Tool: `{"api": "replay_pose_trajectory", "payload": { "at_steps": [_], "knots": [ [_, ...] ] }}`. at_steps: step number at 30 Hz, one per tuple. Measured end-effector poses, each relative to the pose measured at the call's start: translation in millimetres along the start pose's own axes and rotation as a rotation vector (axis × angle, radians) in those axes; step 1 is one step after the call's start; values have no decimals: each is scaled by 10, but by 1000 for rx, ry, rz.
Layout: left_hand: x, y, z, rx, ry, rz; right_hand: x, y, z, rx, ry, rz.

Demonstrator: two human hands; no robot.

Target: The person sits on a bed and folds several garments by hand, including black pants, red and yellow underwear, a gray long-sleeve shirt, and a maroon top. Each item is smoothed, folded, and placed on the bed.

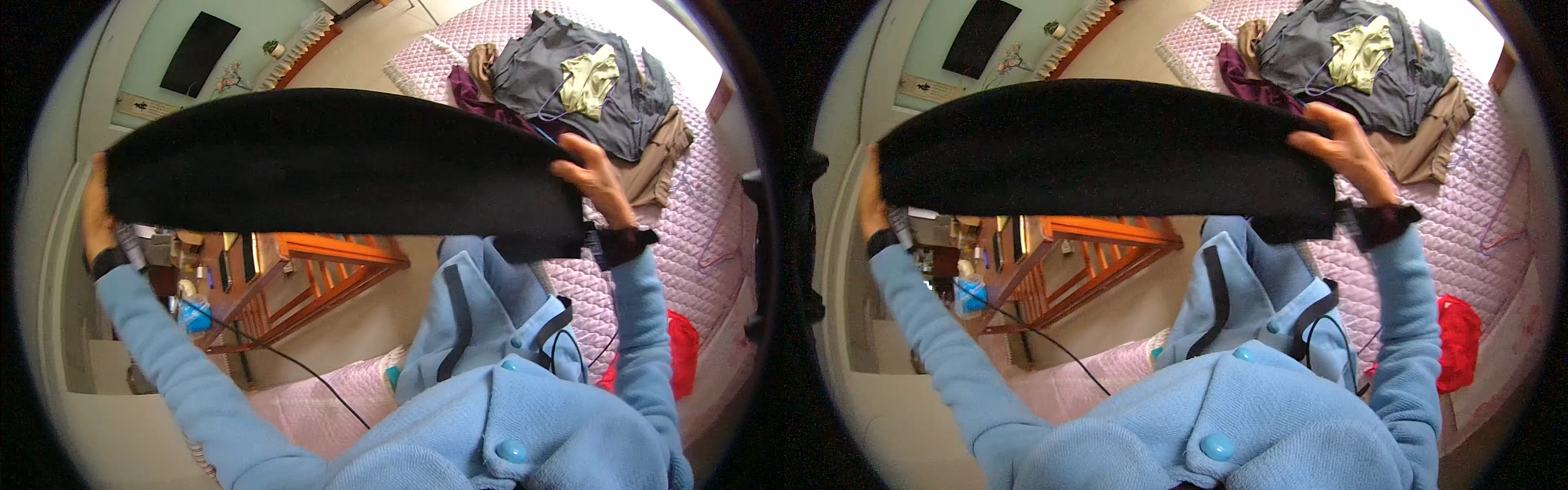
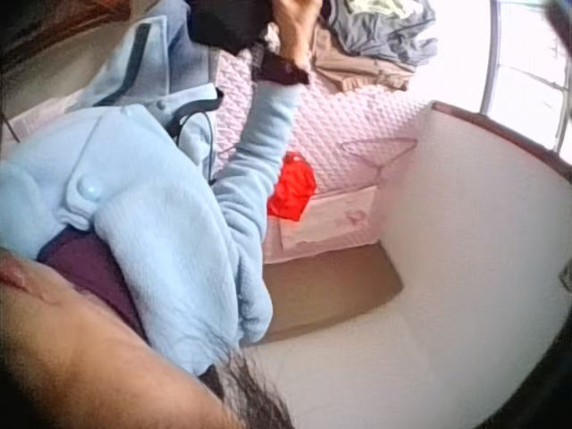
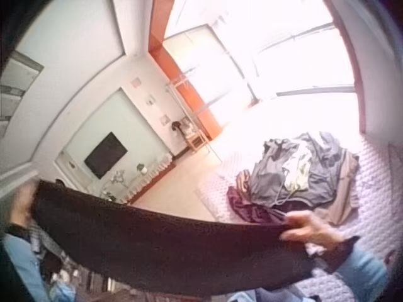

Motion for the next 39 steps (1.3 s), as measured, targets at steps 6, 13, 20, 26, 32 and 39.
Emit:
{"api": "replay_pose_trajectory", "payload": {
  "at_steps": [6,13,20,26,32,39],
  "knots": [
    [47,-1971,1660,166,470,552,963,1029,8,301,-378,259],
    [603,-4187,1970,623,340,822,2004,2028,684,340,-818,113],
    [-369,-5201,1750,-84,-312,647,2295,1656,-156,9,-1055,151],
    [323,-5987,2502,-266,-93,329,2445,997,-1568,-218,-1080,171],
    [1466,-6367,3293,68,651,437,2802,1234,-1480,-208,-1244,306],
    [1151,-6452,3158,472,551,555,2744,1398,-998,-347,-1202,130]
  ]
}}
Point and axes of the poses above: each hand's wrist, its own x-axis away from the middle knuckle, its own y-axis out of the back of the hand, z = x × y, the point moved 6 cm from there along -x, towards the middle knuckle, and after that the axes turned 7 degrees about y, right-handed, at the moved point
